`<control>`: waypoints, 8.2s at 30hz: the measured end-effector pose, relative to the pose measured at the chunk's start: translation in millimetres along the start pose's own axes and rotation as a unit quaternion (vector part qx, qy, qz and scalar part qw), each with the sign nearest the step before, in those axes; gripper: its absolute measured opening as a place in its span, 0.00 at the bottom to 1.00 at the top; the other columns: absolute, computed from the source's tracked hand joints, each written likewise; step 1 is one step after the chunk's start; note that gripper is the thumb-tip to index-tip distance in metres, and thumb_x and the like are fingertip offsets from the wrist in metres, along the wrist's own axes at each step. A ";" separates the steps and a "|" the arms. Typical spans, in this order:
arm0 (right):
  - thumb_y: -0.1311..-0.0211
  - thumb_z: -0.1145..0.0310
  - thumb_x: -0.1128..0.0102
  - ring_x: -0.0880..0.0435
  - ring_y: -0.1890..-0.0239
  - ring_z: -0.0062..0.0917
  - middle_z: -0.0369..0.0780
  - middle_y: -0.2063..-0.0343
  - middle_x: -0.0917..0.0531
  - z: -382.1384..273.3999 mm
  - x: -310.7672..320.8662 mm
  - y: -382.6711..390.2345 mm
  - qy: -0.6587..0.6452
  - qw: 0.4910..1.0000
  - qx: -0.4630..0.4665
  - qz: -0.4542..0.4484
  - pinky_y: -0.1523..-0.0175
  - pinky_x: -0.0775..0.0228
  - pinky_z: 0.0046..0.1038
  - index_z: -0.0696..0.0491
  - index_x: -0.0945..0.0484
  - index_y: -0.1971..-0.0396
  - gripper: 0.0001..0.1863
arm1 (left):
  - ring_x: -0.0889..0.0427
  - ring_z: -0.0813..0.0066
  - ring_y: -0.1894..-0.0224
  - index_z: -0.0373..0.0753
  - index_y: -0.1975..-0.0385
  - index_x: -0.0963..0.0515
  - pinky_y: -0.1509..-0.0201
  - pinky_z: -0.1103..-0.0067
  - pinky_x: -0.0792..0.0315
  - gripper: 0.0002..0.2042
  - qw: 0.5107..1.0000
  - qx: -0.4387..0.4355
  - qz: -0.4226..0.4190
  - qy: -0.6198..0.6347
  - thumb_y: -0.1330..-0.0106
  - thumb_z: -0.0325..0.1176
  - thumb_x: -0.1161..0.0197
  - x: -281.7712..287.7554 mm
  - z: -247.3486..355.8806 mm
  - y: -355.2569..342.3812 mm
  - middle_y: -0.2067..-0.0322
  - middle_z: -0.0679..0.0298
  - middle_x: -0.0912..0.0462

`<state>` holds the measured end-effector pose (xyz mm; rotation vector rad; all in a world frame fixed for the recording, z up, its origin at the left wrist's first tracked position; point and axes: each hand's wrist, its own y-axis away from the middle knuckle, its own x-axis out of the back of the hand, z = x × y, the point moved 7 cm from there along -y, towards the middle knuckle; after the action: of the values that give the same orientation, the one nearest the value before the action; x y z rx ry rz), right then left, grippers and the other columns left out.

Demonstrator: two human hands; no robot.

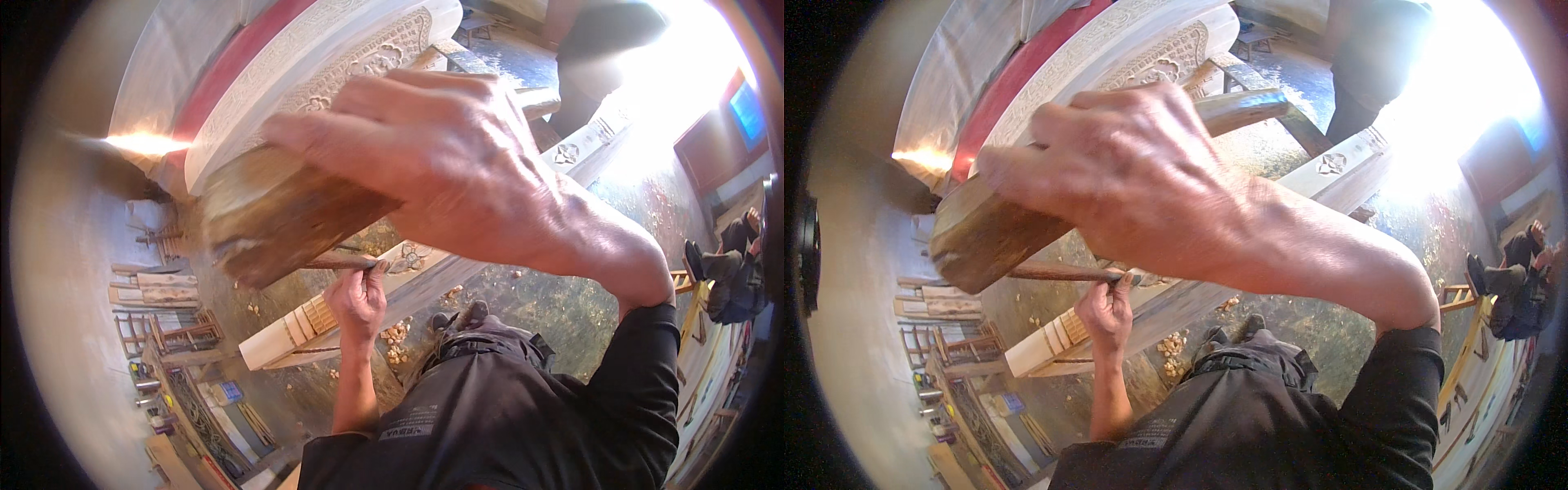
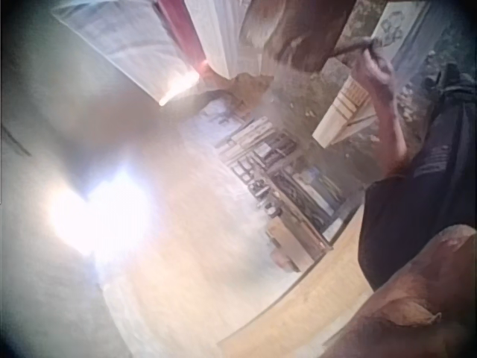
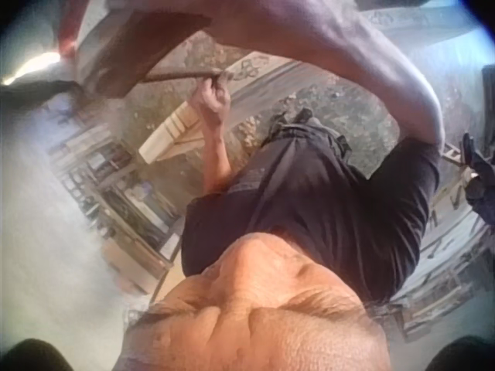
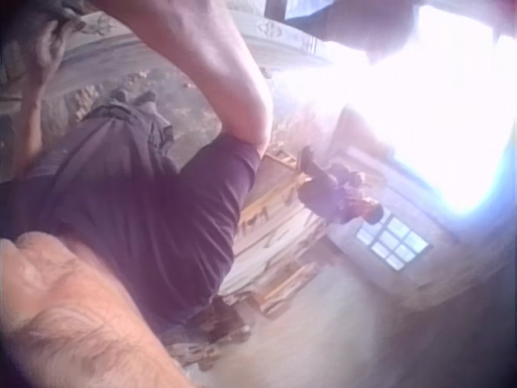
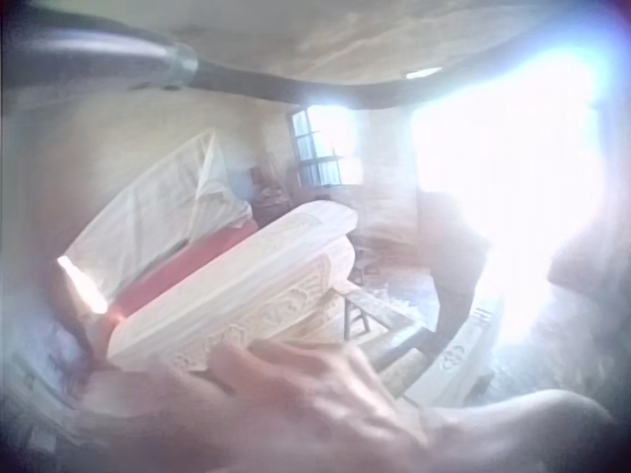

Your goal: The person carves decorative floral patterns into a long wooden board using a chisel and a wooden mallet. The person repeatedly positions the chisel on the wood and strikes it with the mallet, then occasionally pauses to select a different chisel from a collection laid out on a nearby bench.

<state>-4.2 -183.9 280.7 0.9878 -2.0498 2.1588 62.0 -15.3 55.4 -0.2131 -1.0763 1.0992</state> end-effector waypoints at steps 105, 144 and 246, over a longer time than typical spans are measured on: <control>0.51 0.66 0.22 0.16 0.56 0.24 0.41 0.58 0.13 102.0 27.6 214.4 -0.104 0.748 -0.644 -0.120 0.45 0.25 0.30 0.62 0.21 0.45 0.32 | 0.16 0.84 0.68 0.33 0.66 0.18 0.61 0.84 0.24 0.06 0.965 0.189 0.010 0.182 0.34 0.26 0.26 4.7 -26.4 -11.0 0.71 0.66 0.12; 0.45 0.75 0.28 0.15 0.67 0.24 0.38 0.68 0.14 32.6 98.7 343.4 -0.074 0.662 -0.739 0.104 0.59 0.23 0.28 0.60 0.19 0.56 0.16 | 0.14 0.82 0.68 0.33 0.58 0.23 0.65 0.83 0.20 0.10 0.873 0.250 -0.222 0.354 0.32 0.29 0.29 -22.4 -37.4 -43.5 0.72 0.65 0.13; 0.39 0.60 0.24 0.13 0.63 0.18 0.41 0.68 0.11 62.5 22.5 89.5 0.122 0.887 -0.421 -0.142 0.55 0.21 0.22 0.61 0.17 0.45 0.27 | 0.15 0.62 0.78 0.42 0.55 0.19 0.75 0.71 0.25 0.14 0.962 -0.073 -0.218 0.146 0.37 0.31 0.25 -15.6 -9.8 -38.3 0.75 0.58 0.15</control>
<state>-32.5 -262.4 206.8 0.7572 -2.1759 0.9854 92.6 -43.2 64.8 -0.2342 -0.8818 0.5723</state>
